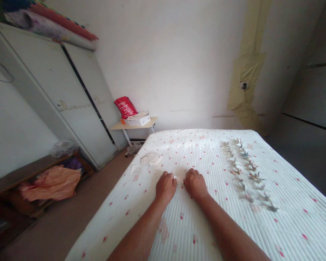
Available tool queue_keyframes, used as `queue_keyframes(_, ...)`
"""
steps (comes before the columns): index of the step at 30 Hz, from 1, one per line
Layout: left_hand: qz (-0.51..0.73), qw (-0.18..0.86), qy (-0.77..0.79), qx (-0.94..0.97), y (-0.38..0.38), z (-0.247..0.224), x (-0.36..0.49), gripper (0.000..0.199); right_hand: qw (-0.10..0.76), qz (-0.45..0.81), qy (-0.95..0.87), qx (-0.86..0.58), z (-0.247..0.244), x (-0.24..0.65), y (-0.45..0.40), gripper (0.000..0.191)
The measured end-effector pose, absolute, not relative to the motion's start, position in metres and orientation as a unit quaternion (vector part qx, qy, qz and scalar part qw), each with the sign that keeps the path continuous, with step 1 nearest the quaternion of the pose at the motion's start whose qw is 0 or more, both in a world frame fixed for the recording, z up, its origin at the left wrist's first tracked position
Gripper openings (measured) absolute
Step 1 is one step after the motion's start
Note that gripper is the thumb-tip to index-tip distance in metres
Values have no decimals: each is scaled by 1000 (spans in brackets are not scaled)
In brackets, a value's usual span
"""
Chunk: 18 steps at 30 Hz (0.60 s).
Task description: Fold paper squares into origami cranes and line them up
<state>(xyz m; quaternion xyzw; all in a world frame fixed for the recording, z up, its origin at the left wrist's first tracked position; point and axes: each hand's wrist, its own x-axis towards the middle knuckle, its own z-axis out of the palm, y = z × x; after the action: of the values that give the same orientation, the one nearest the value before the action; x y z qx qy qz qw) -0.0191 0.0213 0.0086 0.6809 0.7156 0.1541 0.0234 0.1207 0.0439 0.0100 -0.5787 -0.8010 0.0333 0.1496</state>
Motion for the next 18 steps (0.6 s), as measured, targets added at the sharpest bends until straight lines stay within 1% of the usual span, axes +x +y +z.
queue_keyframes(6, 133, 9, 716, 685, 20, 10, -18, 23, 150, 44, -791, -592, 12, 119, 43, 14)
queue_keyframes(9, 129, 11, 719, 682, 20, 10, -17, 23, 169, 54, -781, -599, 10, 120, 44, 14)
queue_keyframes(12, 131, 10, 723, 678, 18, 12, -17, 21, 205, 66, -781, -586, 7, 122, 44, 30)
queue_keyframes(14, 139, 10, 723, 677, 18, 12, -16, 19, 214, 67, -792, -568, 6, 123, 44, 35)
queue_keyframes(18, 147, 18, 704, 694, 17, 12, -18, 19, 190, 38, -804, -562, 5, 122, 41, 20)
